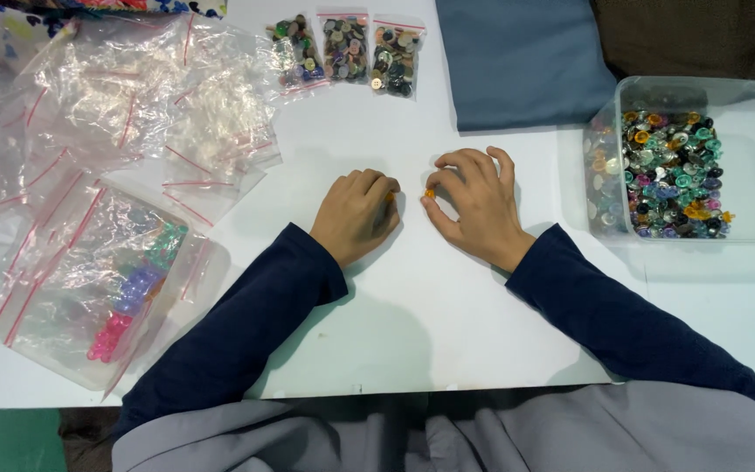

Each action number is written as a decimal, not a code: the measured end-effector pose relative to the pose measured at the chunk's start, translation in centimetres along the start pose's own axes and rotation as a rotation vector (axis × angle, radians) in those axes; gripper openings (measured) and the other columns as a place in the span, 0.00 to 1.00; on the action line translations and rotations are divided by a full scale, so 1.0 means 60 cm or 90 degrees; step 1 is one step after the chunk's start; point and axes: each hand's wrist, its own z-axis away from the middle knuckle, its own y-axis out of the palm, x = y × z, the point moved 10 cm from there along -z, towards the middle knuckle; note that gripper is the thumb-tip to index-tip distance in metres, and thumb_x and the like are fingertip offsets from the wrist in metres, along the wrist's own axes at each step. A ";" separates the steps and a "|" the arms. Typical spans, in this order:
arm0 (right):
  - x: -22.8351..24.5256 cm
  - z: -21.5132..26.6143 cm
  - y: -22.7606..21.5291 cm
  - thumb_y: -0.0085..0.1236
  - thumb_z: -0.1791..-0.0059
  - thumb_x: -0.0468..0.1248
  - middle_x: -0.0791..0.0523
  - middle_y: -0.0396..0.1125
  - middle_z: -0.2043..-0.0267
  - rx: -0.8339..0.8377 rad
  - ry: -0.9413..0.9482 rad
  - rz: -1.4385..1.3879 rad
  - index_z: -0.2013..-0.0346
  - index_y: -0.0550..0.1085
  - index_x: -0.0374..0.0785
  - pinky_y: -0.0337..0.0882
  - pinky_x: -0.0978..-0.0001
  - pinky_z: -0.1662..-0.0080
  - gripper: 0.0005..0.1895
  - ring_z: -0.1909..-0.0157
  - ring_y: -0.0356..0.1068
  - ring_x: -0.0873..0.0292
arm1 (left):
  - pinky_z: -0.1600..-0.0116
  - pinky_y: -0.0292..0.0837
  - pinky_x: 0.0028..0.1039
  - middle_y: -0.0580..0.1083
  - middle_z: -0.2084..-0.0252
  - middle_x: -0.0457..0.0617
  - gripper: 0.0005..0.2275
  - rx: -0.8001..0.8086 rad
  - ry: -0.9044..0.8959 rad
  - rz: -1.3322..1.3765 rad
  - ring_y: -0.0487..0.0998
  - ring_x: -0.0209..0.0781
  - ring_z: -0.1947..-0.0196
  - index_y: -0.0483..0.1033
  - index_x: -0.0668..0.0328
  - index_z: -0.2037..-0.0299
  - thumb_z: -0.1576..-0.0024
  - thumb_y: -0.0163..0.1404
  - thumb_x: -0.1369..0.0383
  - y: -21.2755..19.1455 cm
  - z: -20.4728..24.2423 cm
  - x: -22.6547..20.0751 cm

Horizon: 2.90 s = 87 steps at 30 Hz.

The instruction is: Sorting small decorative buttons from a plastic container into small zip-lock bags

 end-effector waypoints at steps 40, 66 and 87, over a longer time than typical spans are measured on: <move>-0.048 0.062 -0.062 0.58 0.47 0.41 0.50 0.60 0.42 -0.018 0.060 -0.021 0.49 0.73 0.39 0.42 0.39 0.34 0.14 0.32 0.52 0.44 | 0.56 0.70 0.34 0.71 0.54 0.50 0.22 -0.125 0.017 -0.073 0.76 0.46 0.61 0.73 0.52 0.43 0.48 0.61 0.64 -0.072 -0.023 -0.057; -0.452 0.153 -0.220 0.42 0.46 0.30 0.42 0.59 0.31 0.232 0.304 -0.144 0.31 0.61 0.32 0.58 0.51 0.34 0.27 0.32 0.58 0.41 | 0.63 0.80 0.40 0.77 0.62 0.52 0.08 0.190 -0.022 -0.175 0.79 0.51 0.63 0.78 0.56 0.59 0.48 0.54 0.71 0.409 -0.438 -0.315; -0.448 0.164 -0.272 0.54 0.45 0.29 0.57 0.73 0.57 0.054 0.271 -0.155 0.48 0.74 0.41 0.63 0.63 0.57 0.12 0.68 0.65 0.57 | 0.70 0.77 0.49 0.77 0.68 0.61 0.10 0.292 -0.037 0.097 0.80 0.67 0.70 0.76 0.65 0.64 0.46 0.43 0.86 0.355 -0.444 -0.331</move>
